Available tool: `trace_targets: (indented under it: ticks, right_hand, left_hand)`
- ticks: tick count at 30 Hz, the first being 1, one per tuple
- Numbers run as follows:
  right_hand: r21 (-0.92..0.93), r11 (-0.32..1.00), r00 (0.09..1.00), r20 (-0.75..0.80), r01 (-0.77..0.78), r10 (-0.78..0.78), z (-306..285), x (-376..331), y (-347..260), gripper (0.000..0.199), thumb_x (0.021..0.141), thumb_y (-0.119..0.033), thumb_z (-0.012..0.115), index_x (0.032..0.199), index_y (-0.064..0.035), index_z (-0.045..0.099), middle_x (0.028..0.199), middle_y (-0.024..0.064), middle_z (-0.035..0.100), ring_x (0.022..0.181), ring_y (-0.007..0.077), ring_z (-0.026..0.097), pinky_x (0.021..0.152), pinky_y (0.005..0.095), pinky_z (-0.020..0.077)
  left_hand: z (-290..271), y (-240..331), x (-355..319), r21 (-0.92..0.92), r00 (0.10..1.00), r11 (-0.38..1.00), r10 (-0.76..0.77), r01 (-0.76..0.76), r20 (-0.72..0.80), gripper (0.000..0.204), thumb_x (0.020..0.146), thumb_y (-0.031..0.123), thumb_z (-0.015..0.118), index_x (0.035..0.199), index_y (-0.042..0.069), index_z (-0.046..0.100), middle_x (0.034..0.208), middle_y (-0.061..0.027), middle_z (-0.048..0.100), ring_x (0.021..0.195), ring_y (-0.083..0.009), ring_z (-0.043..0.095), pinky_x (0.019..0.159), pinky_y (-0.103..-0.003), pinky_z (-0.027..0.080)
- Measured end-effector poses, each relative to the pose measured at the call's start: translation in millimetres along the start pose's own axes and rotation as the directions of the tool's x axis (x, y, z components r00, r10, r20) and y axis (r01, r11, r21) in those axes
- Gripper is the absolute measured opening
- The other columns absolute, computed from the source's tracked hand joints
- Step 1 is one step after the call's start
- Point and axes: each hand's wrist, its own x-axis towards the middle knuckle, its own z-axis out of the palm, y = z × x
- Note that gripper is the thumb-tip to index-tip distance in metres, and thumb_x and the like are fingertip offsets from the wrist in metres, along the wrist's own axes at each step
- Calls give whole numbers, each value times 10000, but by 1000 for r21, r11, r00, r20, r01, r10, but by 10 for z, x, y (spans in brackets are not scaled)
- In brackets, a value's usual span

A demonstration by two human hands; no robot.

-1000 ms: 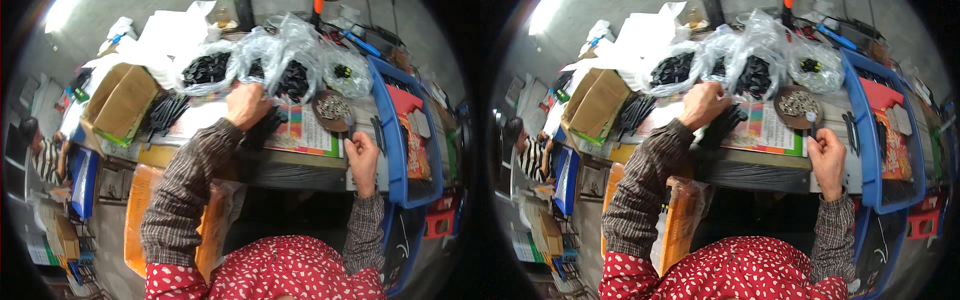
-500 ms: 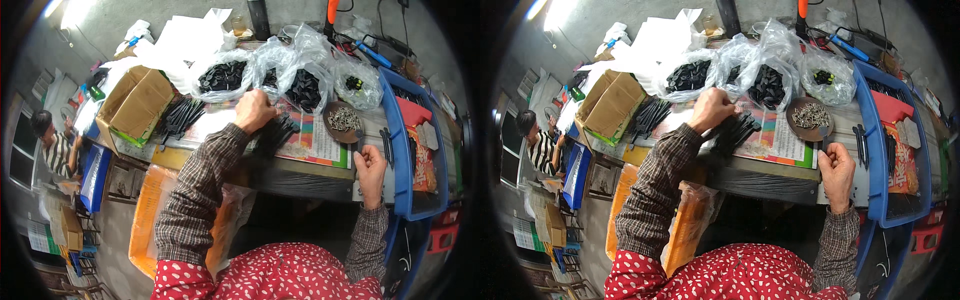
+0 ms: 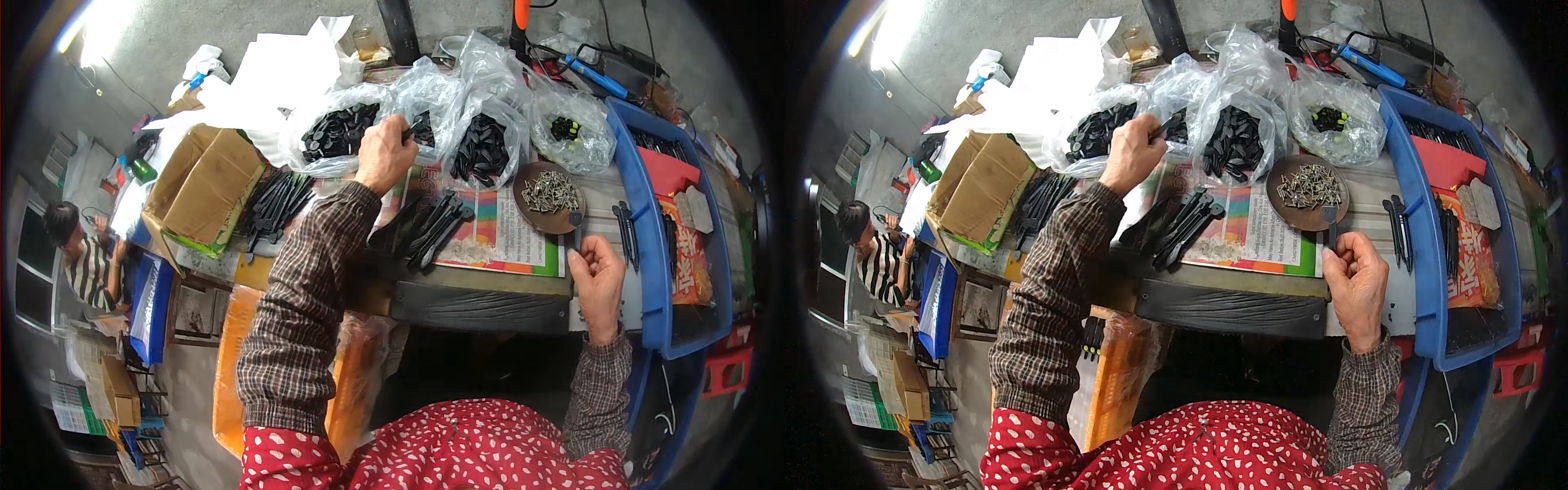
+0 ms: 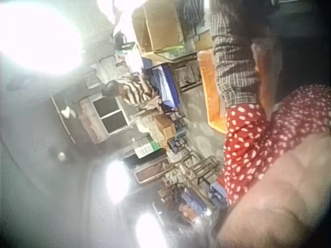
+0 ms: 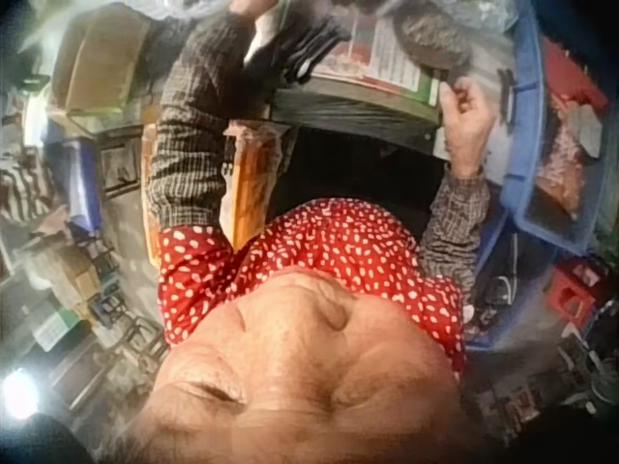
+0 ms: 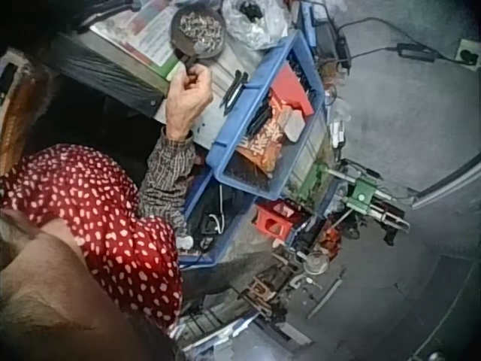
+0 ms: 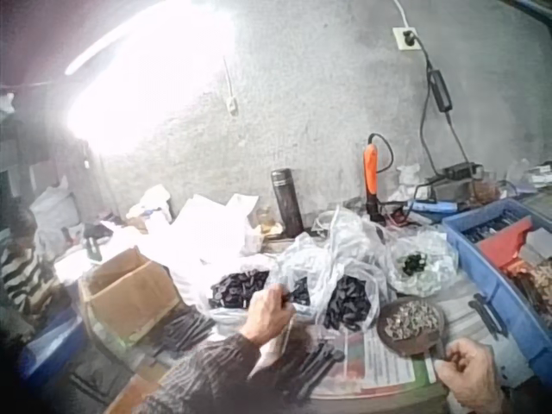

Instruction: The person assembles small black plastic components by hand, inserting pins into parts, then places the assembled parts into a bin.

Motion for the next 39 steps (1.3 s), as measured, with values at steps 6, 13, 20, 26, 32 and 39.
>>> trace_targets:
  ticks: [6, 13, 20, 26, 32, 39]
  right_hand:
    - [27, 999, 999, 1, -32, 32, -4, -9, -34, 106, 829, 4, 609, 808, -7, 506, 671, -43, 418, 575, 12, 351, 475, 186, 303]
    - [40, 998, 998, 6, -57, 57, 9, -12, -55, 107, 828, 3, 610, 803, -7, 506, 653, -45, 417, 557, 8, 355, 467, 186, 302]
    - [51, 998, 999, -12, -31, 32, -12, -22, 4, 110, 823, 2, 610, 798, -6, 503, 645, -43, 422, 550, 11, 353, 465, 191, 306]
    - [49, 998, 999, -2, -36, 36, 9, -20, -42, 108, 819, -6, 615, 801, -2, 508, 651, -38, 425, 563, 16, 363, 476, 193, 313]
    - [103, 994, 999, -31, 21, -18, -22, -56, 36, 92, 816, -4, 621, 836, 2, 532, 697, -30, 472, 558, 22, 396, 481, 190, 337]
    - [319, 942, 991, 108, -105, 74, 59, -269, -341, 116, 848, 31, 579, 957, 15, 545, 798, 0, 548, 566, 18, 487, 452, 178, 401]
  left_hand:
    - [244, 109, 211, 262, 1000, 965, -6, 4, 8, 162, 761, 149, 663, 907, 79, 671, 916, -164, 640, 890, -346, 627, 761, -428, 500]
    - [488, -103, 350, 484, 1000, 875, 4, 6, -19, 204, 843, 166, 498, 784, 75, 671, 909, -154, 630, 784, -337, 658, 674, -433, 514]
    - [399, 40, 313, 400, 998, 915, 62, -51, -15, 148, 808, 166, 564, 845, 82, 680, 824, -158, 657, 813, -336, 647, 686, -439, 511]
    - [155, 53, 189, 45, 987, 998, -32, 39, -155, 150, 774, 182, 684, 826, 45, 654, 755, -182, 656, 731, -345, 646, 647, -411, 505]
    - [-233, 488, -142, -414, 983, 896, -184, 158, -23, 201, 837, 205, 660, 818, 7, 682, 581, -66, 644, 499, -106, 538, 504, -288, 426]
    - [-654, 991, -914, -712, 912, 570, -287, 410, 294, 165, 881, 86, 600, 1030, 20, 618, 797, -81, 686, 415, -1, 343, 376, -176, 255]
